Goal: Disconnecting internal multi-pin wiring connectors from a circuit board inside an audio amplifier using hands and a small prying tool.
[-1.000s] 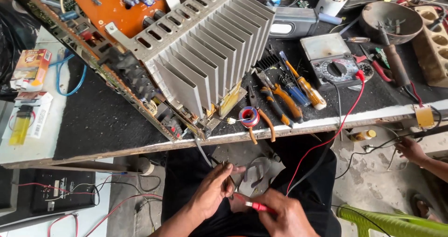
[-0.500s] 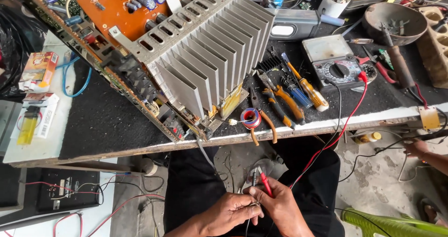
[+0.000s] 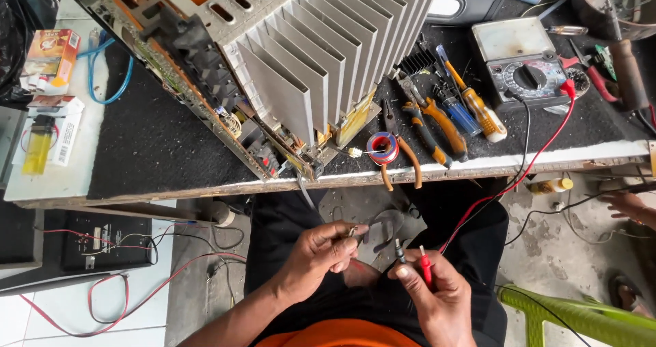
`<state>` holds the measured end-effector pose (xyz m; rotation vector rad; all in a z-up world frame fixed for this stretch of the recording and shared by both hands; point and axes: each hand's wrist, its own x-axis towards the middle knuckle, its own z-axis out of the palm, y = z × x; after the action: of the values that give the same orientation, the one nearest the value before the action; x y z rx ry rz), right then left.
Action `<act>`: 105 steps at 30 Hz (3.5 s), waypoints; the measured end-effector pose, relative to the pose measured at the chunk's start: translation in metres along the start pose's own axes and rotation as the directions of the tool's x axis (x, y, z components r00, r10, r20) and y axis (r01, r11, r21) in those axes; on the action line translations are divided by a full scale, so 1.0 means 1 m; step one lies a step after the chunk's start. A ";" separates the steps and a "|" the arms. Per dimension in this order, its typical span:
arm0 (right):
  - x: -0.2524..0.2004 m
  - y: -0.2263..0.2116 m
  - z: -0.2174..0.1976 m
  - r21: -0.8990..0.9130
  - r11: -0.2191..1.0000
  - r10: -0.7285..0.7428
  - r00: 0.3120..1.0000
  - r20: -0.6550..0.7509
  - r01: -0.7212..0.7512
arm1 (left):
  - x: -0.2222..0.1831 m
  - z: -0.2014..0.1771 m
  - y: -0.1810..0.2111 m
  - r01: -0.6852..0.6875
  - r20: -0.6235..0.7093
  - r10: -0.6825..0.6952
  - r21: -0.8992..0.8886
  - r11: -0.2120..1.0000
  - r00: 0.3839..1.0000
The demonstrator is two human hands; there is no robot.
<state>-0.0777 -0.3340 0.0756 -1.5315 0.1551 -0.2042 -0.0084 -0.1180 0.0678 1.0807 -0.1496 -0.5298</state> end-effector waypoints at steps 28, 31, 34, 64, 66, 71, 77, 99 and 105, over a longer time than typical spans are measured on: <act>0.005 -0.031 0.033 -0.192 0.981 0.049 0.987 0.151 -0.020 | 0.002 0.010 0.008 -0.108 -0.141 0.117 0.072 0.992 0.983; 0.005 -0.037 0.033 -0.169 0.980 0.131 0.980 0.147 -0.106 | 0.001 0.007 0.001 -0.153 -0.142 0.167 0.105 0.983 0.976; 0.005 -0.039 0.033 -0.101 0.968 0.244 0.959 0.143 -0.231 | -0.001 0.009 0.004 -0.236 -0.109 0.254 0.153 0.960 0.961; -0.003 -0.015 0.037 0.071 0.981 0.165 0.972 0.170 -0.179 | 0.002 0.019 0.008 -0.313 -0.065 0.323 0.131 0.941 0.944; -0.002 -0.018 0.038 0.068 0.985 0.142 0.974 0.174 -0.156 | 0.001 0.020 0.009 -0.312 -0.075 0.324 0.135 0.940 0.943; 0.000 -0.011 0.037 -0.043 0.992 0.126 0.984 0.125 -0.121 | 0.000 0.023 0.007 -0.256 -0.186 0.267 0.084 0.963 0.945; -0.002 -0.001 0.042 -0.124 0.989 0.089 0.991 0.104 -0.076 | 0.000 0.016 -0.011 -0.210 -0.265 0.195 -0.029 0.977 0.944; 0.080 -0.100 0.050 -0.800 0.421 -0.552 0.821 0.148 0.427 | 0.001 0.006 0.005 -0.137 -0.314 0.147 0.054 0.989 0.938; 0.096 -0.098 0.054 -0.849 0.275 -0.544 0.801 0.249 0.451 | 0.001 -0.002 -0.003 -0.118 -0.371 0.130 0.056 0.991 0.919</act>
<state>0.0241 -0.3062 0.1785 -2.6433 -0.2256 -0.8227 -0.0076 -0.1184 0.0639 1.1772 0.1096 -0.1997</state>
